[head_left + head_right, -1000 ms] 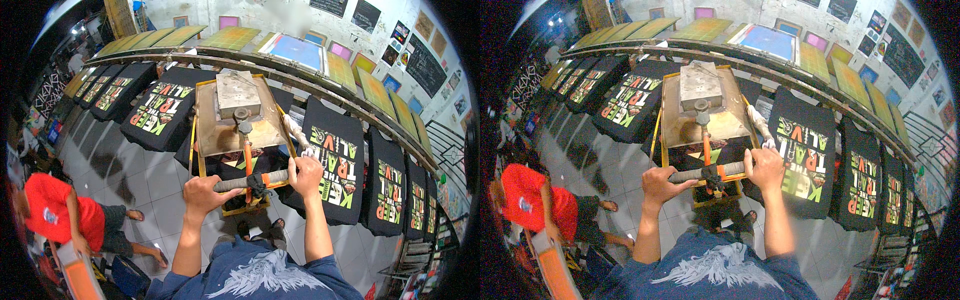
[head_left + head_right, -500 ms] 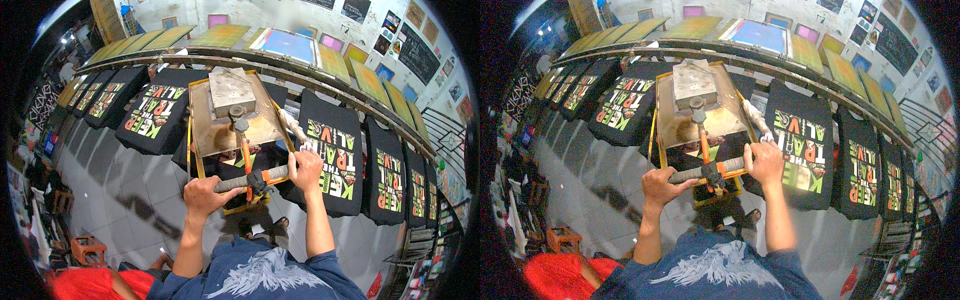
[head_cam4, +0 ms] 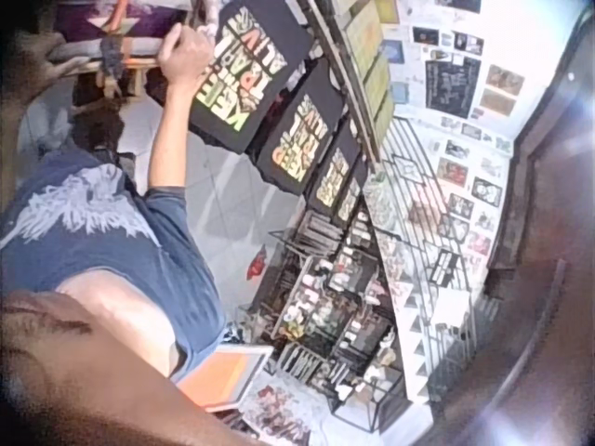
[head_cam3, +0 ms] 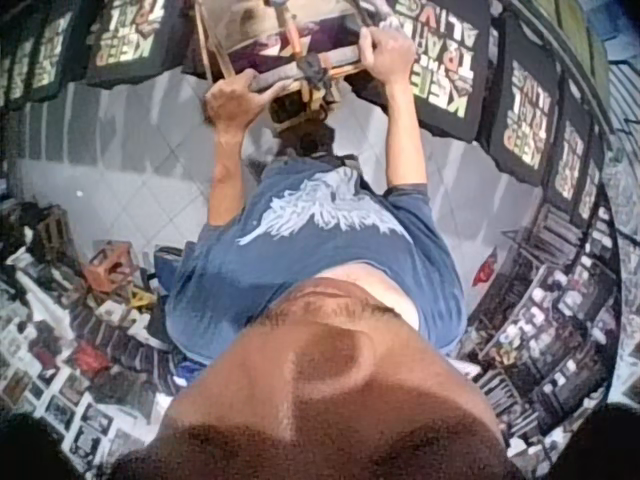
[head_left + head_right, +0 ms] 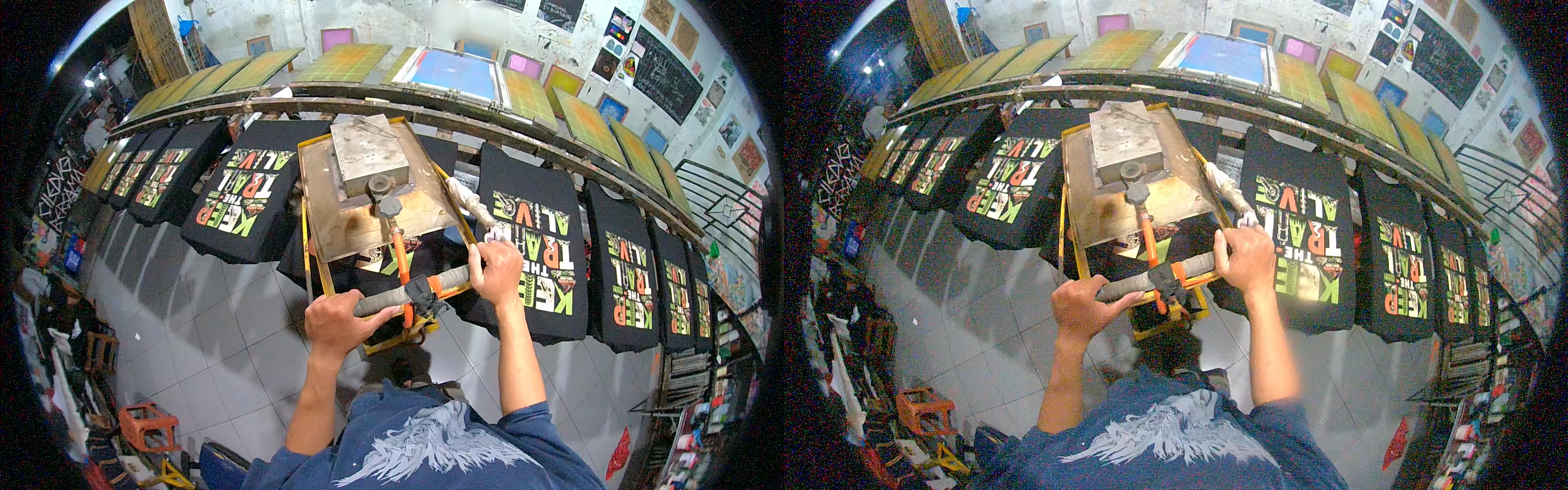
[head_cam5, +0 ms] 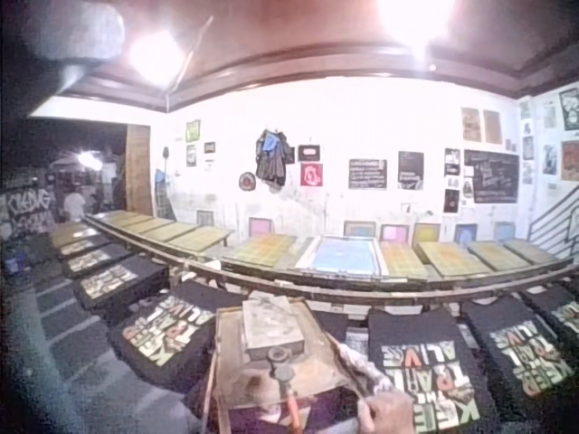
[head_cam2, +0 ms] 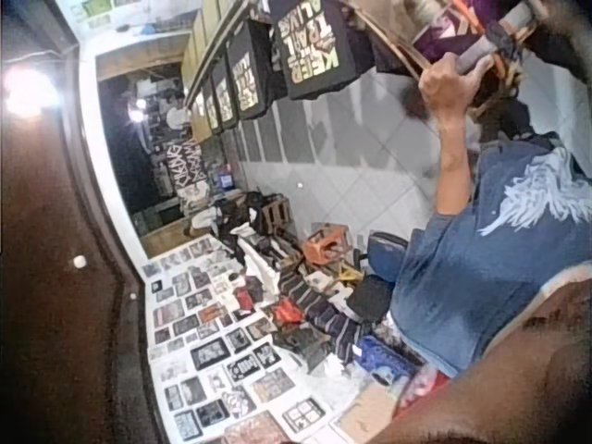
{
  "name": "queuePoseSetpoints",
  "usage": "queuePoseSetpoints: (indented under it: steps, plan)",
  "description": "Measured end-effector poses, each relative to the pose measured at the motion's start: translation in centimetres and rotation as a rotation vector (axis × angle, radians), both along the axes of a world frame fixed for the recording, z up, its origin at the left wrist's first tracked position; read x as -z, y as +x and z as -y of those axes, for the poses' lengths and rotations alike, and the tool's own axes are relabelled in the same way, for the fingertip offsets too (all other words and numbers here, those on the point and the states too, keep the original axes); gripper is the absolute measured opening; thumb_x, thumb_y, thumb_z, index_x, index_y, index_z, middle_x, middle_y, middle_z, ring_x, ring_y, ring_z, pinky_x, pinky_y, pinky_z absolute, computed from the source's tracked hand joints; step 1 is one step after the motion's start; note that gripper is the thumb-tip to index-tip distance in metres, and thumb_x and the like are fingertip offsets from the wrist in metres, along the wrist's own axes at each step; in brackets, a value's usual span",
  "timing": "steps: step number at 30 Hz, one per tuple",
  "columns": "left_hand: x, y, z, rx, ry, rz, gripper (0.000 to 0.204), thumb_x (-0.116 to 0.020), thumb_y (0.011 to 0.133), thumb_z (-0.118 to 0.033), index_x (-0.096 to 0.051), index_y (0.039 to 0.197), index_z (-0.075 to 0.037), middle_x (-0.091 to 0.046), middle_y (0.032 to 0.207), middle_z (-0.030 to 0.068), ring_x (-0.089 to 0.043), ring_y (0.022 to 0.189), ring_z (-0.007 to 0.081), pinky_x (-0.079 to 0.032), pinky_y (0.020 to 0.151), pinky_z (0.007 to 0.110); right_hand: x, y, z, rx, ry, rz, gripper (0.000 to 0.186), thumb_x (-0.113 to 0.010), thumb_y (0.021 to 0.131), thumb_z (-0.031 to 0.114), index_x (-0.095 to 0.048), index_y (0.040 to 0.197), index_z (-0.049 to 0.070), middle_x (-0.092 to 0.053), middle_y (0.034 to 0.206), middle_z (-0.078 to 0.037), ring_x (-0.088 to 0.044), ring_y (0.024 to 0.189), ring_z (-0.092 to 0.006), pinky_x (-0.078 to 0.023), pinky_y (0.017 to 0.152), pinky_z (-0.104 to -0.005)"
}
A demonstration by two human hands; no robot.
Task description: The person operates a manual screen printing press to apply ink and cure designs on a series of black shirts. The person moves a sliding heating unit over each printed shirt on the press line and uses a squeegee with white ink to apply a design through a screen.
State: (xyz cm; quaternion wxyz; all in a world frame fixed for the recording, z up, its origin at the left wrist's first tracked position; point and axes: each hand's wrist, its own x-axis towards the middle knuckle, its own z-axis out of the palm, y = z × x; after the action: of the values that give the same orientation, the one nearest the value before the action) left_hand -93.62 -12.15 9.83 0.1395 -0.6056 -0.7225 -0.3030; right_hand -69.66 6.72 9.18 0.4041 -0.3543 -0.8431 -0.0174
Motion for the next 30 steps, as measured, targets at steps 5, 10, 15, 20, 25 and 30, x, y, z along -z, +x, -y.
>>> queuePoseSetpoints:
  steps: [5, 10, 15, 20, 25, 30]
  plan:
    - [1.0, -0.5, 0.2, -0.005, 0.019, -0.029, 0.064, -0.081, 0.071, -0.070, -0.063, 0.060, -0.009, -0.059, 0.053, 0.0095, -0.063, 0.050, 0.0288, -0.051, 0.050, 0.040, 0.2, -0.3, 0.2, 0.012, -0.033, 0.054, 0.034, -0.062, 0.095, 0.023, -0.061, 0.064, 0.007, -0.061, 0.063, -0.016, -0.060, 0.063, -0.0373, -0.046, 0.066, -0.0480]
    - [0.9, -1.1, 0.7, 0.024, 0.026, -0.009, 0.060, -0.081, 0.071, -0.068, -0.070, 0.066, -0.009, -0.063, 0.054, 0.0122, -0.065, 0.051, 0.0299, -0.053, 0.051, 0.040, 0.1, -0.8, 1.3, 0.079, -0.056, 0.046, 0.037, -0.058, 0.097, 0.027, -0.066, 0.065, 0.008, -0.065, 0.064, -0.017, -0.064, 0.064, -0.0383, -0.048, 0.068, -0.0495]
    - [0.3, -2.6, 1.8, 0.096, 0.062, -0.047, 0.062, -0.080, 0.071, -0.070, -0.071, 0.066, -0.009, -0.064, 0.054, 0.0124, -0.066, 0.051, 0.0305, -0.054, 0.051, 0.040, -0.3, -1.0, 4.5, 0.156, -0.051, 0.014, 0.039, -0.059, 0.096, 0.028, -0.067, 0.064, 0.007, -0.066, 0.064, -0.018, -0.065, 0.064, -0.0385, -0.050, 0.070, -0.0506]
    - [0.7, -5.5, 4.9, 0.192, 0.097, -0.073, 0.063, -0.083, 0.067, -0.071, -0.069, 0.062, -0.010, -0.061, 0.051, 0.0128, -0.065, 0.049, 0.0309, -0.053, 0.048, 0.039, -0.4, -1.8, 11.4, 0.239, -0.064, -0.001, 0.040, -0.060, 0.096, 0.028, -0.066, 0.063, 0.006, -0.064, 0.063, -0.020, -0.063, 0.064, -0.0410, -0.048, 0.068, -0.0516]
    - [1.4, -8.4, 7.7, 0.333, 0.130, -0.051, 0.063, -0.086, 0.064, -0.069, -0.063, 0.056, -0.011, -0.058, 0.049, 0.0110, -0.062, 0.048, 0.0310, -0.049, 0.047, 0.039, 0.1, -2.5, 18.8, 0.321, -0.047, -0.029, 0.040, -0.065, 0.095, 0.026, -0.058, 0.061, 0.005, -0.059, 0.058, -0.017, -0.059, 0.060, -0.0394, -0.045, 0.066, -0.0502]
    - [2.0, -12.2, 9.9, 0.426, 0.096, -0.146, 0.068, -0.085, 0.064, -0.070, -0.052, 0.052, -0.012, -0.056, 0.049, 0.0090, -0.060, 0.046, 0.0297, -0.047, 0.047, 0.039, 0.2, -4.4, 25.8, 0.385, -0.063, 0.009, 0.037, -0.067, 0.095, 0.028, -0.058, 0.066, 0.007, -0.059, 0.062, -0.015, -0.060, 0.063, -0.0372, -0.044, 0.064, -0.0480]
